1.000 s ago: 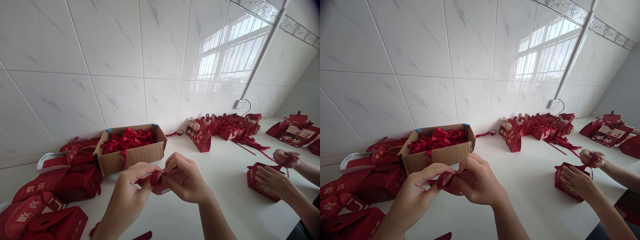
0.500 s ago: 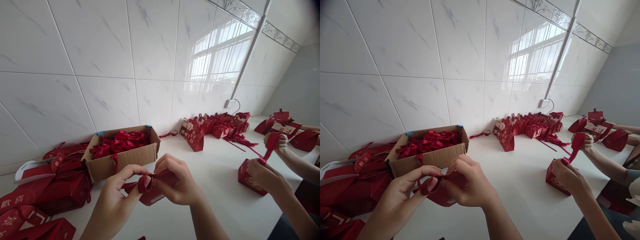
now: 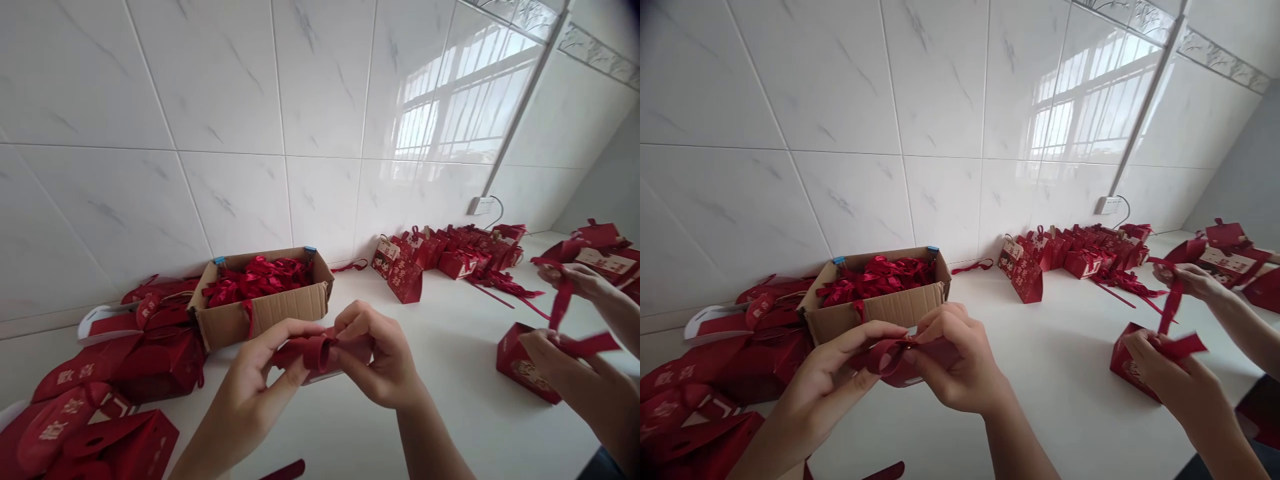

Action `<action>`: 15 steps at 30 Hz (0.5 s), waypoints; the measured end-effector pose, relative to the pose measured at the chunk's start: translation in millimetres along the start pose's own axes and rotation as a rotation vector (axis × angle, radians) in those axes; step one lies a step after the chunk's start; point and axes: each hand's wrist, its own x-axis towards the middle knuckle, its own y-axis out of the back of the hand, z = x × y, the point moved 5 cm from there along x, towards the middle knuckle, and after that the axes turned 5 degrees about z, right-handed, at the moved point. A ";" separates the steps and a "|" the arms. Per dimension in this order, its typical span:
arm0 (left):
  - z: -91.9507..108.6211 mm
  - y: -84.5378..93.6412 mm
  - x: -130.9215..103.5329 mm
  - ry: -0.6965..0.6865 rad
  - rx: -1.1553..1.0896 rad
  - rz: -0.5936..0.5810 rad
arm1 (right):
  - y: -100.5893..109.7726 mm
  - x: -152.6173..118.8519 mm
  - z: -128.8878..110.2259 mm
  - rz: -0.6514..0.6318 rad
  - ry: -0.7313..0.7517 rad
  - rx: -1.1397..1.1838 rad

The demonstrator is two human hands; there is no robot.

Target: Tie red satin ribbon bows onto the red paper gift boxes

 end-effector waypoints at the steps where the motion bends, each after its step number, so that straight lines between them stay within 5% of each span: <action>1: 0.2 -1.2 -0.8 0.010 -0.010 0.000 | -0.4 -1.0 0.1 -0.007 -0.004 0.004; 15: -0.6 -2.6 -8.5 -0.024 -0.068 0.079 | -5.5 -19.6 5.1 0.011 -0.166 0.079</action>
